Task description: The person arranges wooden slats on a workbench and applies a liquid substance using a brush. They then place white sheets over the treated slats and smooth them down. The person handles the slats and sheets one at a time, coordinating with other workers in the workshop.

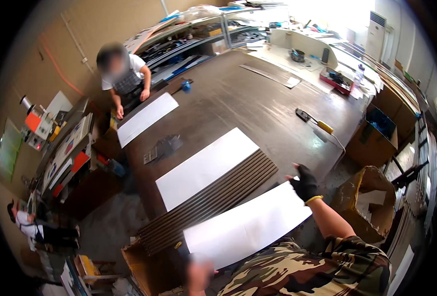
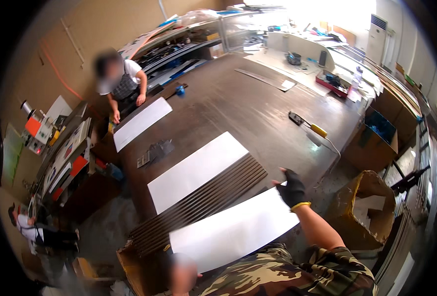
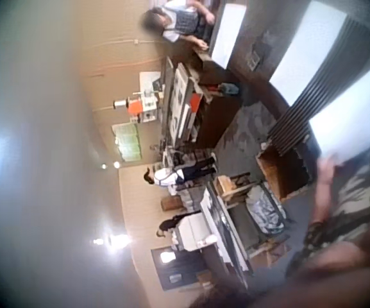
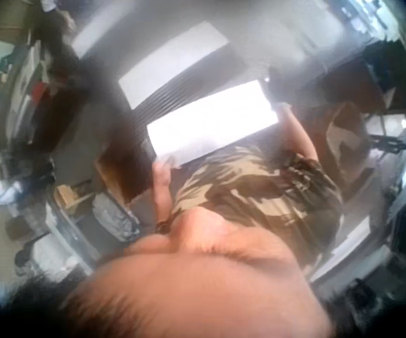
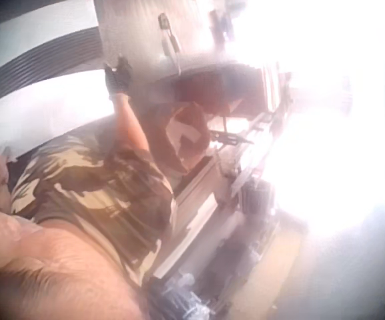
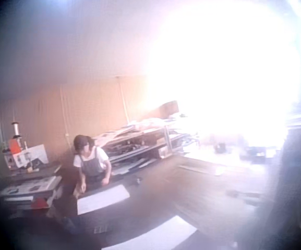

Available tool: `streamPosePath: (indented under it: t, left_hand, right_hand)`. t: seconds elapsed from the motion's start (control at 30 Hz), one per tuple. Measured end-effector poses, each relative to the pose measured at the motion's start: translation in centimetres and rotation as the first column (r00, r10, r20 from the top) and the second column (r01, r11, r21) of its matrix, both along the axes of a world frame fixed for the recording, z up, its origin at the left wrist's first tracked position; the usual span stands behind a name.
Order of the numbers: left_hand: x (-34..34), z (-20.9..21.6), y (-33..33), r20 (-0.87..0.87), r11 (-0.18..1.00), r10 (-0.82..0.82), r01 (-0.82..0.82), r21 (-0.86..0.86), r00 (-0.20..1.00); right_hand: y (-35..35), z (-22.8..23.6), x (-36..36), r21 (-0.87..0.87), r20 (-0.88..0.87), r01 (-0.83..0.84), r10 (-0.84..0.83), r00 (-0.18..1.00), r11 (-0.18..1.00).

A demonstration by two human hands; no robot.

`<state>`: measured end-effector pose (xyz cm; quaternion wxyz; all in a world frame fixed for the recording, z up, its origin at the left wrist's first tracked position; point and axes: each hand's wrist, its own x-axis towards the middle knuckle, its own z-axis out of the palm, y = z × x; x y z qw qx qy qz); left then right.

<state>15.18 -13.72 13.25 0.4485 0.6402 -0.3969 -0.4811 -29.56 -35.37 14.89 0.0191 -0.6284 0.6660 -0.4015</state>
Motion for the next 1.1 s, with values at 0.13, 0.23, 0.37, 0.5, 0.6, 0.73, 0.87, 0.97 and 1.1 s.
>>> streamPosePath:
  t: [0.13, 0.23, 0.37, 0.5, 0.6, 0.73, 0.87, 0.97, 1.1]
  left_hand:
    - [1.7, -1.7, -1.1, 0.233, 0.972, -0.222, 0.234, -0.023, 0.947]
    - [2.4, 0.6, -1.7, 0.171, 0.956, -0.276, 0.289, -0.057, 0.946]
    - [2.3, 5.7, -4.7, 0.475, 0.868, -0.386, 0.486, -0.103, 0.790]
    - [3.7, 7.2, -4.4, -0.123, 0.936, -0.204, 0.230, 0.266, 0.971]
    - [4.1, 9.4, -6.6, -0.108, 0.959, -0.177, 0.196, 0.202, 0.978]
    - [3.1, 9.8, -13.5, 0.051, 0.993, 0.080, -0.075, -0.089, 0.996]
    - [4.9, 4.5, -20.3, -0.075, 0.920, 0.316, -0.325, -0.221, 0.946]
    - [6.4, -0.4, -24.4, -0.129, 0.911, 0.362, -0.380, -0.159, 0.923]
    - [7.9, -5.4, -26.2, -0.227, 0.884, 0.424, -0.455, -0.106, 0.877]
  right_hand:
    - [9.3, -11.8, -12.9, 0.700, 0.094, 0.173, -0.329, 0.939, 0.693]
    - [11.4, -13.0, -12.8, 0.836, 0.493, -0.338, -0.321, 0.808, 0.433]
    - [14.8, -13.2, -14.9, 0.643, 0.750, -0.575, -0.266, 0.605, 0.506]
    - [10.6, -0.7, -11.7, 0.458, 0.840, -0.668, -0.040, 0.541, 0.586]
    - [5.6, 2.0, -10.6, 0.327, 0.917, -0.658, -0.061, 0.393, 0.679]
    - [-7.4, 2.4, -7.0, 0.197, 0.974, -0.573, -0.089, 0.210, 0.795]
    - [-19.5, 1.2, -0.1, 0.222, 0.955, -0.383, -0.120, 0.272, 0.897]
    - [-25.6, -4.9, 0.8, 0.285, 0.922, -0.264, -0.188, 0.339, 0.921]
    - [-27.1, -10.1, 2.3, 0.588, 0.403, 0.040, -0.336, 0.851, 0.808]
